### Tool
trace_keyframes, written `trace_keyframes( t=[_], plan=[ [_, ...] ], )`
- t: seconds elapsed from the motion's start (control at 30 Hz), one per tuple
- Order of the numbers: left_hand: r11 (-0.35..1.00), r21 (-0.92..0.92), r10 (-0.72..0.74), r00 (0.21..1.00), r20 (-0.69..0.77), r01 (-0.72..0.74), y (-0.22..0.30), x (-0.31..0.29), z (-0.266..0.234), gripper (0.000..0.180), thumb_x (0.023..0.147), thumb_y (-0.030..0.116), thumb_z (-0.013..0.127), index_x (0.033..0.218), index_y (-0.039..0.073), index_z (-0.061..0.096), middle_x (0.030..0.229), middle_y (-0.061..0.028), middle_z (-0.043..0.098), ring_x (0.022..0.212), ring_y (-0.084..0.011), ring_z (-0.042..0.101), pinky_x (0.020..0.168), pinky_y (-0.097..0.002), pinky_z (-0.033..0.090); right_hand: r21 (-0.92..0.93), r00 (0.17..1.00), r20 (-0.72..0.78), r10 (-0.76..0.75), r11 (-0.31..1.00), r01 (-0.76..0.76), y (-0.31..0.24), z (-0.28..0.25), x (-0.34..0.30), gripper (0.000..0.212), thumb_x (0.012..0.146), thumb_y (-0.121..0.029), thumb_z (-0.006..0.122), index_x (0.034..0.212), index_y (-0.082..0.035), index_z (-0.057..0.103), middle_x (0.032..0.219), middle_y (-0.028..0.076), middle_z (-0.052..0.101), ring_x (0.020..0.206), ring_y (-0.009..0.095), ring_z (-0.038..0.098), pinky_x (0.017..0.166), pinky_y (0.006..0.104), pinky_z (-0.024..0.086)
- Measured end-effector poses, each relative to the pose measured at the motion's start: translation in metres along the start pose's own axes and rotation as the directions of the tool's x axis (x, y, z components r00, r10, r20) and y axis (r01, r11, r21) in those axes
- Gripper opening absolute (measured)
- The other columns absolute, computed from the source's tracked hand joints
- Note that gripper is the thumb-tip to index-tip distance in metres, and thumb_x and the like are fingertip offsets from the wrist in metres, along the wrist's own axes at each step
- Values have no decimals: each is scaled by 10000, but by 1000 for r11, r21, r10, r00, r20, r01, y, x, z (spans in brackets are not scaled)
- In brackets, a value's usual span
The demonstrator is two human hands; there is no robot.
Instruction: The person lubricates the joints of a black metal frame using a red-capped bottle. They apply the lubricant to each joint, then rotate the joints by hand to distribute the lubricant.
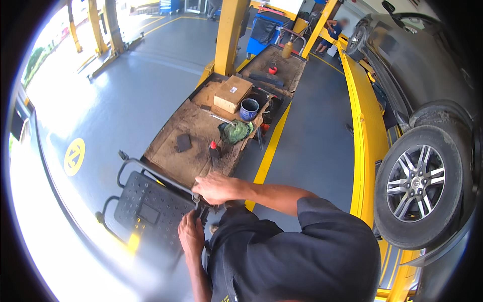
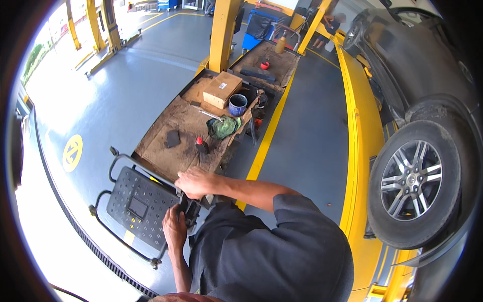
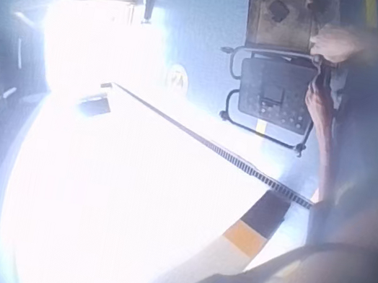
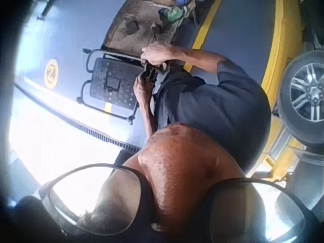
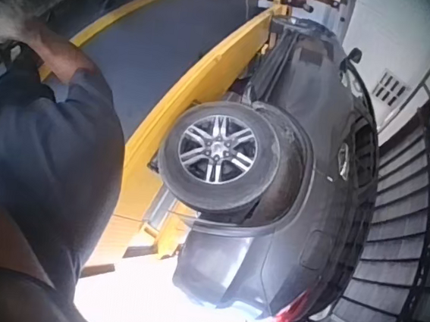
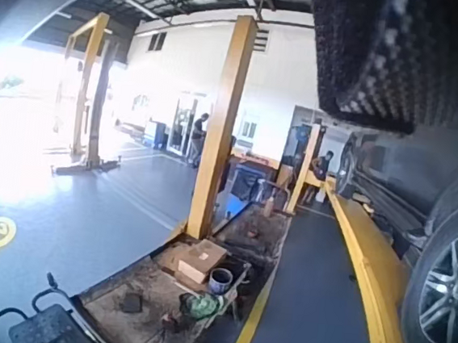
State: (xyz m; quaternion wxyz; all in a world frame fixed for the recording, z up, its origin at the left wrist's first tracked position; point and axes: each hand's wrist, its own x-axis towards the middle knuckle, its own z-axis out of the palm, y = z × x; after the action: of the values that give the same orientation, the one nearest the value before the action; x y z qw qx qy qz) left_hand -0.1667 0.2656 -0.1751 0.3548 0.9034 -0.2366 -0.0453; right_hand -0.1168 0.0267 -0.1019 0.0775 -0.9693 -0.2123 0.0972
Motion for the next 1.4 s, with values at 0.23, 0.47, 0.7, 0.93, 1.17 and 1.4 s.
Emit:
trace_keyframes(
  t=[0.23,0.47,0.7,0.93,1.17,1.4],
  plan=[
    [996,-89,-37,998,-60,31,-5,10,5,192,979,114,706,1138,9,683,1084,-213,762,1021,-439,725,896,-519,551,288,996,90,13,957,-39,-15,1,-2,462,899,-157,634,1343,-193,757,1203,180,708,1083,399,725,898,546,581],
    [976,-145,-175,981,-77,163,7,17,8,198,940,89,760,1093,-12,683,1021,-209,785,980,-396,767,881,-469,573,356,979,151,-140,931,79,-7,-4,-9,525,886,-115,628,1402,-153,717,1169,199,655,1051,410,727,887,533,586],
    [962,-193,-214,971,-106,191,8,18,12,171,938,72,744,1068,-17,678,998,-210,766,946,-417,739,852,-492,553,131,989,141,-52,991,33,4,3,9,377,881,-157,715,1243,-60,749,1187,273,668,943,426,765,770,505,625],
    [947,-215,-258,964,-69,238,8,21,12,175,940,80,741,1067,-26,685,1006,-223,779,960,-410,758,870,-486,562,326,991,-32,-130,936,134,0,9,6,327,851,-162,753,1130,8,746,1204,245,659,896,399,754,733,510,603],
    [945,-114,-316,947,-61,307,16,22,9,171,943,81,739,1065,-28,688,992,-220,781,946,-400,764,855,-483,564,329,947,183,-266,924,196,6,-6,2,520,882,-139,708,1397,-76,670,1186,235,660,907,435,747,747,507,598],
    [948,-199,-267,962,-64,250,17,23,8,154,946,68,739,1057,-27,692,969,-217,781,919,-383,770,843,-460,570,191,989,8,-147,971,143,3,-4,4,376,940,-186,668,1284,-38,708,1007,198,747,892,366,758,719,467,603]
  ],
)
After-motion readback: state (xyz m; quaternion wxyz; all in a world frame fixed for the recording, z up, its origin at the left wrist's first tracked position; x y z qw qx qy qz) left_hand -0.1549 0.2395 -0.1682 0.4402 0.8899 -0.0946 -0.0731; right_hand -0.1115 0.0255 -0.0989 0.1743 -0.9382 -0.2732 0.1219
